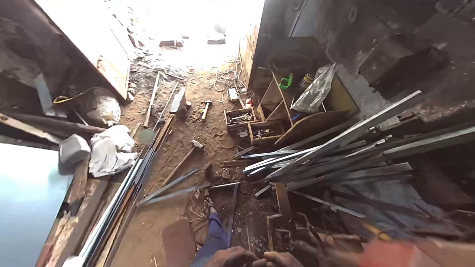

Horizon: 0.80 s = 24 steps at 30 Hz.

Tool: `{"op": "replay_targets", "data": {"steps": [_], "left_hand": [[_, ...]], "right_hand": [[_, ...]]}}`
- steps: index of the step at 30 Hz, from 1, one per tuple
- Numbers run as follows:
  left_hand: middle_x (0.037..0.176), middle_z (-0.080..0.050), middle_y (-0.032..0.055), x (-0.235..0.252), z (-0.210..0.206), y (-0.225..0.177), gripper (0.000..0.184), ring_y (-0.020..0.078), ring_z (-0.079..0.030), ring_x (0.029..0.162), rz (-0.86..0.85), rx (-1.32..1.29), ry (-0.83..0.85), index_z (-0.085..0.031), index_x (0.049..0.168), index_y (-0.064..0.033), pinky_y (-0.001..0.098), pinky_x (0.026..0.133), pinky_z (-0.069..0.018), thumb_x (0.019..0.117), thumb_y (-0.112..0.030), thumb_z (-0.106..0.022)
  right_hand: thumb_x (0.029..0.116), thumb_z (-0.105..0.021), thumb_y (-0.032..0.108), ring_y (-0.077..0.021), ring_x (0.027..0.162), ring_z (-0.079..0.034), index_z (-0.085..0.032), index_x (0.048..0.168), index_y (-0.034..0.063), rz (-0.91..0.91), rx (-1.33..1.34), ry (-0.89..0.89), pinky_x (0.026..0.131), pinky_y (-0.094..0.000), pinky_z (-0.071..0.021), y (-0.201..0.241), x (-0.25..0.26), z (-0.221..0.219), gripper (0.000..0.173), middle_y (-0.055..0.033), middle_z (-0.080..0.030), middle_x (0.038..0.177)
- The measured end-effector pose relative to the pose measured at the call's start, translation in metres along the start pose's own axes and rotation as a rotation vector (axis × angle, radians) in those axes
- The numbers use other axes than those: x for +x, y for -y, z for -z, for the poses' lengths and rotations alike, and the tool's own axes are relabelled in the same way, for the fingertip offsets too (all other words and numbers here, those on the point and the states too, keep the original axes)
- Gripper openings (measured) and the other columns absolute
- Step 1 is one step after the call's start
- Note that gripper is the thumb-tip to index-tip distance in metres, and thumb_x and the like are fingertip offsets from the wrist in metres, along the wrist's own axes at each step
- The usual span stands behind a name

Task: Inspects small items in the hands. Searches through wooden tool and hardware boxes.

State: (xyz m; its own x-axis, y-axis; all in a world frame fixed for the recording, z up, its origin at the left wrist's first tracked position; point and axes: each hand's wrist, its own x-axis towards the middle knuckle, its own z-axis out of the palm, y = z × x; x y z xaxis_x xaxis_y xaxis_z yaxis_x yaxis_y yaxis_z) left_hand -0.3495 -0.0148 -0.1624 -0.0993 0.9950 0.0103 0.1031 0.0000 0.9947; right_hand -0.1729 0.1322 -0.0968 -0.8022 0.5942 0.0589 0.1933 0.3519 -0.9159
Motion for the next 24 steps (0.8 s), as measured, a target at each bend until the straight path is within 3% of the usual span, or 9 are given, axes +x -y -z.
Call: {"op": "replay_targets", "data": {"steps": [4, 7, 9, 11, 16, 21, 24], "left_hand": [[0.109, -0.072, 0.0052, 0.032, 0.113, 0.005, 0.027, 0.0131, -0.070, 0.091, 0.112, 0.025, -0.040, -0.070, 0.126, -0.0114, 0.0342, 0.085, -0.0604, 0.1015, -0.021, -0.065], [0.109, -0.074, 0.0086, 0.053, 0.180, -0.006, 0.028, 0.0188, -0.073, 0.088, 0.127, -0.206, -0.117, -0.068, 0.127, -0.0055, 0.0381, 0.082, -0.0640, 0.0996, -0.011, -0.066], [0.108, -0.071, 0.0160, 0.068, 0.211, -0.012, 0.029, 0.0268, -0.072, 0.086, 0.069, -0.359, -0.189, -0.064, 0.126, 0.0009, 0.0440, 0.079, -0.0641, 0.0980, -0.005, -0.066], [0.103, -0.070, 0.0193, 0.081, 0.237, -0.015, 0.028, 0.0302, -0.072, 0.083, 0.013, -0.441, -0.250, -0.060, 0.124, 0.0010, 0.0462, 0.074, -0.0638, 0.0979, -0.005, -0.066], [0.099, -0.068, 0.0202, 0.118, 0.288, -0.013, 0.028, 0.0275, -0.069, 0.079, -0.019, -0.548, -0.390, -0.061, 0.124, 0.0017, 0.0435, 0.071, -0.0622, 0.1020, -0.017, -0.063], [0.096, -0.067, 0.0182, 0.161, 0.352, -0.003, 0.033, 0.0246, -0.067, 0.077, 0.021, -0.505, -0.523, -0.063, 0.123, 0.0001, 0.0404, 0.071, -0.0601, 0.1058, -0.027, -0.057], [0.097, -0.068, 0.0162, 0.200, 0.398, 0.011, 0.036, 0.0227, -0.068, 0.082, 0.038, -0.533, -0.603, -0.063, 0.125, -0.0015, 0.0403, 0.078, -0.0600, 0.1079, -0.030, -0.051]], "right_hand": [[0.1011, -0.061, 0.004, -0.0132, 0.076, -0.071, -0.070, 0.110, -0.0038, -0.151, 0.045, -0.135, 0.073, -0.0327, -0.0641, 0.019, 0.082, -0.025, 0.015, -0.0099, -0.073, 0.097], [0.1005, -0.059, 0.000, -0.0147, 0.071, -0.072, -0.069, 0.113, -0.0028, -0.203, 0.118, -0.143, 0.067, -0.0335, -0.0653, 0.031, 0.129, -0.042, 0.016, -0.0075, -0.075, 0.095], [0.1001, -0.059, -0.001, -0.0169, 0.070, -0.073, -0.068, 0.114, -0.0003, -0.238, 0.149, -0.113, 0.065, -0.0348, -0.0658, 0.038, 0.155, -0.049, 0.017, -0.0066, -0.075, 0.092], [0.1004, -0.059, 0.000, -0.0188, 0.072, -0.074, -0.068, 0.115, 0.0027, -0.262, 0.165, -0.056, 0.066, -0.0362, -0.0664, 0.040, 0.180, -0.055, 0.018, -0.0063, -0.076, 0.095], [0.1024, -0.060, 0.006, -0.0187, 0.076, -0.074, -0.067, 0.129, 0.0098, -0.277, 0.194, 0.118, 0.069, -0.0381, -0.0668, 0.030, 0.250, -0.074, 0.027, -0.0040, -0.076, 0.100], [0.1027, -0.061, 0.012, -0.0151, 0.079, -0.073, -0.067, 0.126, 0.0131, -0.198, 0.219, 0.283, 0.071, -0.0361, -0.0662, 0.014, 0.350, -0.097, 0.024, -0.0007, -0.074, 0.102], [0.1026, -0.061, 0.013, -0.0153, 0.079, -0.073, -0.065, 0.124, 0.0104, -0.191, 0.270, 0.366, 0.071, -0.0357, -0.0654, 0.002, 0.426, -0.111, 0.022, -0.0020, -0.073, 0.101]]}}
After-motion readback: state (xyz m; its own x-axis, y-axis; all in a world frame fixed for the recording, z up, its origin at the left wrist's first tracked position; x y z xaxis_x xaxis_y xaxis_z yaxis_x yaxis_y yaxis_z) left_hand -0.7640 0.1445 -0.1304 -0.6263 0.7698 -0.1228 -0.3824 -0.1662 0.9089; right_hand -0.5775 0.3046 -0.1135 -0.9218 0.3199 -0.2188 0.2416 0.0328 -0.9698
